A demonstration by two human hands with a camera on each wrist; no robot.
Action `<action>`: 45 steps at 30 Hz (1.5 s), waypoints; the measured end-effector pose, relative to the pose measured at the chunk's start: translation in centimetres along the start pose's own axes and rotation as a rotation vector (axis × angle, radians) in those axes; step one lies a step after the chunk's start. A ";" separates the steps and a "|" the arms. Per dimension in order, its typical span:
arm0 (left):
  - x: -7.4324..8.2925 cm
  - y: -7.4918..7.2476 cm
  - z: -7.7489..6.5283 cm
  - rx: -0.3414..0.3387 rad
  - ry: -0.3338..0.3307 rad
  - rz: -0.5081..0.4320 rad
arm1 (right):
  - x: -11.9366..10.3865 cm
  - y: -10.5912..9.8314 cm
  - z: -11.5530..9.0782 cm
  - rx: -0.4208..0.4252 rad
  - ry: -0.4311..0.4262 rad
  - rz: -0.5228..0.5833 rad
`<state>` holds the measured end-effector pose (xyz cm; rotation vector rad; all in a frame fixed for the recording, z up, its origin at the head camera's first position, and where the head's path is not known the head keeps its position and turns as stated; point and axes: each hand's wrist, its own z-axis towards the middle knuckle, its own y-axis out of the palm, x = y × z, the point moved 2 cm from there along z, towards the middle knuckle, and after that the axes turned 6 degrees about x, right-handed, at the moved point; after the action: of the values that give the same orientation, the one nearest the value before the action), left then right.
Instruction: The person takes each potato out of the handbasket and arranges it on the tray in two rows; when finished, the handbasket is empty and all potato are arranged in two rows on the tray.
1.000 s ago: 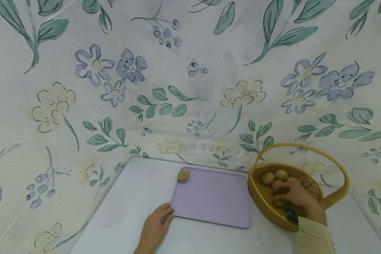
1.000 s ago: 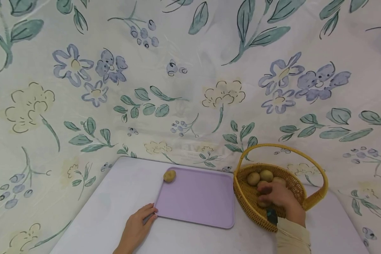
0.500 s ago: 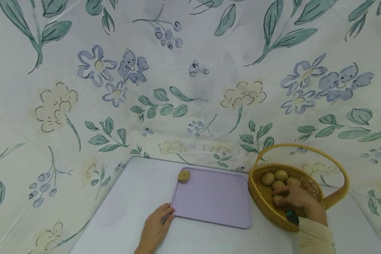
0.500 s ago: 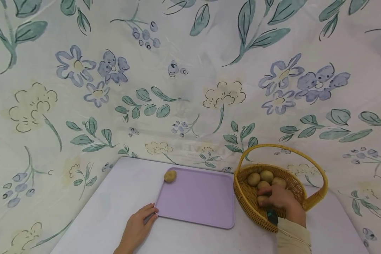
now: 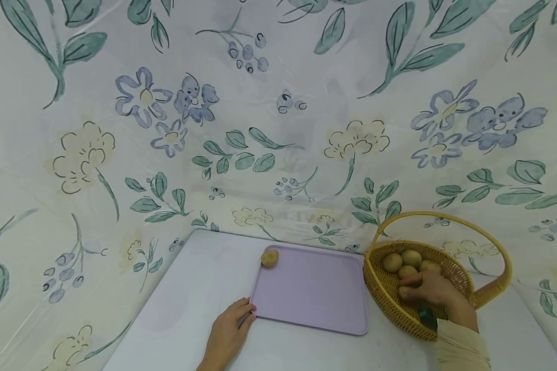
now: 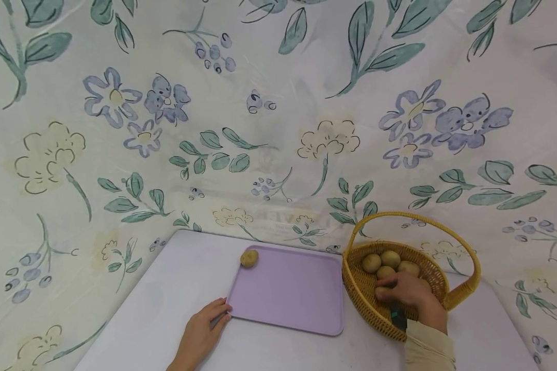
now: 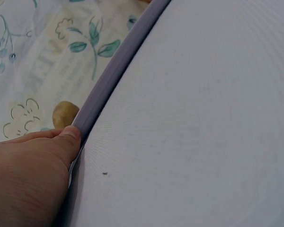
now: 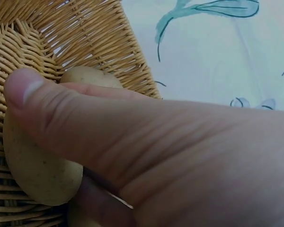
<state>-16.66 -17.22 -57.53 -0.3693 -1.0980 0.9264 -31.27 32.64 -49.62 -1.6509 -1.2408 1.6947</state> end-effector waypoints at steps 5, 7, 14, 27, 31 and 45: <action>0.0 0.1 0.0 0.005 -0.004 -0.001 | -0.4 -0.2 -0.1 -0.006 0.016 -0.046; 0.0 0.1 -0.1 0.003 -0.005 0.000 | -0.5 -0.2 -0.2 -0.008 0.025 -0.059; -0.1 0.4 0.0 0.009 0.001 0.010 | -0.5 -0.3 -0.3 0.000 0.015 -0.064; -0.1 0.3 -0.2 -0.007 -0.010 0.016 | 0.0 0.2 -0.6 0.052 0.016 -0.078; -0.1 0.3 -0.2 -0.003 -0.006 0.019 | 0.3 0.5 -0.7 0.079 0.021 -0.088; -0.2 0.2 -0.1 0.016 0.003 0.023 | -0.5 0.7 -0.8 0.184 0.005 0.022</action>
<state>-16.71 -17.27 -57.84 -0.3713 -1.0849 0.9542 -30.23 32.11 -49.90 -1.5635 -1.0344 1.7594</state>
